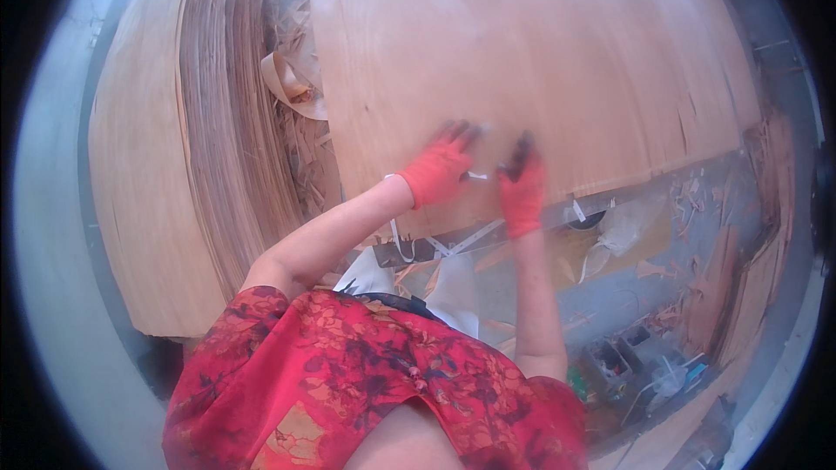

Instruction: The person measures sheets of wood veneer with a tape measure and scrapes the surface with a handheld tool.

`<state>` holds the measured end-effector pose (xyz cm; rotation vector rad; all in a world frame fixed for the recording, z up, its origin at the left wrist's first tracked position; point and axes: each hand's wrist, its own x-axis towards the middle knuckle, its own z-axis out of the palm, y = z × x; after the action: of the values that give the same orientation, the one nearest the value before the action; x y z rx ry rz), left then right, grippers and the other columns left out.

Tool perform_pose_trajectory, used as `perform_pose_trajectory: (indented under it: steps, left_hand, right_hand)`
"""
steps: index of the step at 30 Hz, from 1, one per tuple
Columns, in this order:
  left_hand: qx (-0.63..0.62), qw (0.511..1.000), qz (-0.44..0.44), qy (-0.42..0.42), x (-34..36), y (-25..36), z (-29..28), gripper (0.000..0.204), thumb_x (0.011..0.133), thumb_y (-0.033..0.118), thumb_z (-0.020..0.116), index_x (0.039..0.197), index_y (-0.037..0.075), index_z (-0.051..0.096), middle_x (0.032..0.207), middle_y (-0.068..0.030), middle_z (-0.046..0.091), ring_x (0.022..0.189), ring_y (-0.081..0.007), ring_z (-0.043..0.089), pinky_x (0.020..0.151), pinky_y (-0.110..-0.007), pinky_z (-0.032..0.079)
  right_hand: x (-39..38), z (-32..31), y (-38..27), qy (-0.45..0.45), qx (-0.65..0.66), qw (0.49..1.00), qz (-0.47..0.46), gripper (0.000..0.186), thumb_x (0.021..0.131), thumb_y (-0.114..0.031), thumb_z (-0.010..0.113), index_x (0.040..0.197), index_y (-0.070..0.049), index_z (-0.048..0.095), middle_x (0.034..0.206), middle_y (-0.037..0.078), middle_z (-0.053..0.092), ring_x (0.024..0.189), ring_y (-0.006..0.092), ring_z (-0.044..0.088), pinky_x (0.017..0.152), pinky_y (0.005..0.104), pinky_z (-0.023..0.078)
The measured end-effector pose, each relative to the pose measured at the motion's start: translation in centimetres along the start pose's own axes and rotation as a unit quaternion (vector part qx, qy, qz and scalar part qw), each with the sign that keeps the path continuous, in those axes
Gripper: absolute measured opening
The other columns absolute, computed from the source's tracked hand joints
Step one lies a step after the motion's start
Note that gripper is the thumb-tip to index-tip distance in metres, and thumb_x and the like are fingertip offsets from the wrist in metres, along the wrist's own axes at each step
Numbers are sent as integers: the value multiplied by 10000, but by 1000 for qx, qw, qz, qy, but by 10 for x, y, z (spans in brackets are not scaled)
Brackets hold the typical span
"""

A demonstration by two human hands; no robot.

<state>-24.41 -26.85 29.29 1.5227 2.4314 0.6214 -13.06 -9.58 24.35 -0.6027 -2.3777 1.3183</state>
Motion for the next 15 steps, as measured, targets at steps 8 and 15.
perform_pose_trajectory:
  steps: [8,15]
  left_hand:
    - [-49,998,-21,27,3,-7,0,171,763,154,689,823,-2,652,1464,-245,447,1376,-461,364,1128,-553,322]
    - [-13,1000,-2,22,-2,-11,0,151,759,145,684,823,14,648,1477,-231,442,1374,-464,362,1103,-557,340]
  right_hand:
    - [2,-4,-4,-19,59,997,35,842,794,38,711,1537,-93,337,1326,125,568,1069,239,593,881,342,537]
    - [19,-28,8,-9,100,993,59,722,839,-50,707,1500,-86,419,1395,135,542,1138,280,566,971,379,477]
